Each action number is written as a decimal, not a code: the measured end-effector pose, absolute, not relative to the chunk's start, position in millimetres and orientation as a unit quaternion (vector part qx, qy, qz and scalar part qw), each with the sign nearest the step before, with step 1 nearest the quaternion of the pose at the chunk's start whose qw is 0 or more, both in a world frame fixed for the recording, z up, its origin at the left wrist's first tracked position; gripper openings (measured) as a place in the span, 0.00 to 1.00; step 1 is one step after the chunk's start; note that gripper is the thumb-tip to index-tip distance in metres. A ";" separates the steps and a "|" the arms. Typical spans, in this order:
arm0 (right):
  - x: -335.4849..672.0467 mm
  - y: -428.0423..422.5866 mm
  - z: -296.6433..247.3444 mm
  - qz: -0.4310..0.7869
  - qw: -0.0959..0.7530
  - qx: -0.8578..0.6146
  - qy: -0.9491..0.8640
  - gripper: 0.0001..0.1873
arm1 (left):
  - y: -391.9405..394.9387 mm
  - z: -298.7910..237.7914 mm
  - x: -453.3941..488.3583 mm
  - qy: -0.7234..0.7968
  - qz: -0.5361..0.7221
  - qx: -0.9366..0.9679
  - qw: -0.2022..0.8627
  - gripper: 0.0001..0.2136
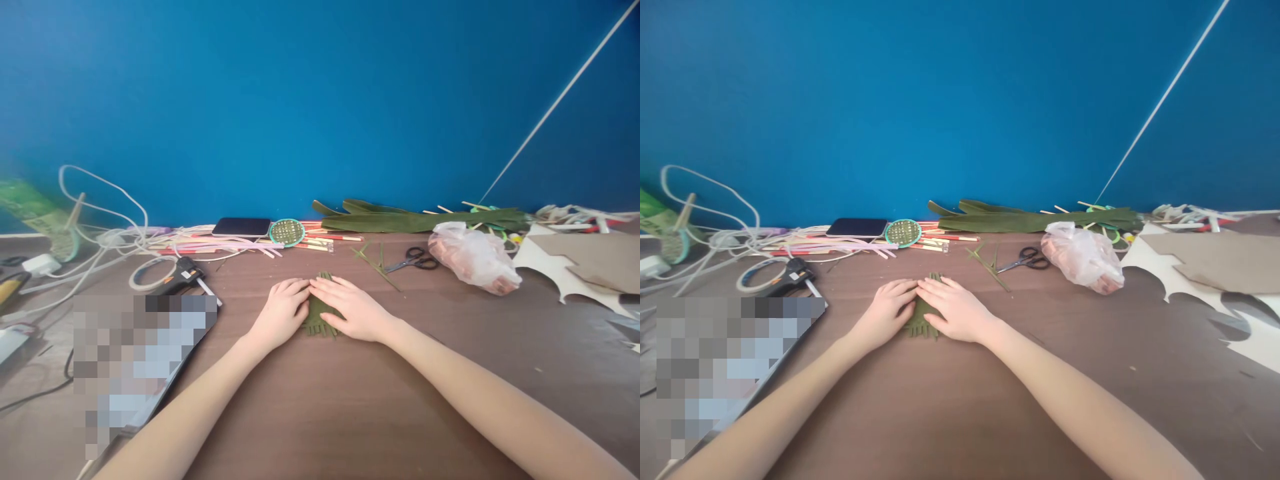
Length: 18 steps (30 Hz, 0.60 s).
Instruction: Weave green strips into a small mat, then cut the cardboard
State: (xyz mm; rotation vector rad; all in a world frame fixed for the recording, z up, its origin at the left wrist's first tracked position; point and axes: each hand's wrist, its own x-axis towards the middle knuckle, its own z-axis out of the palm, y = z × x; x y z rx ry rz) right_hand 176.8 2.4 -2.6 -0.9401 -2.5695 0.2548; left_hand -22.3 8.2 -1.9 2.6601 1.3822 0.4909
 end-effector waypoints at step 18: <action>176.2 8.5 -9.1 0.157 0.160 -0.370 -0.902 0.30 | 8.4 -3.1 -21.6 0.465 0.156 0.869 0.061 0.20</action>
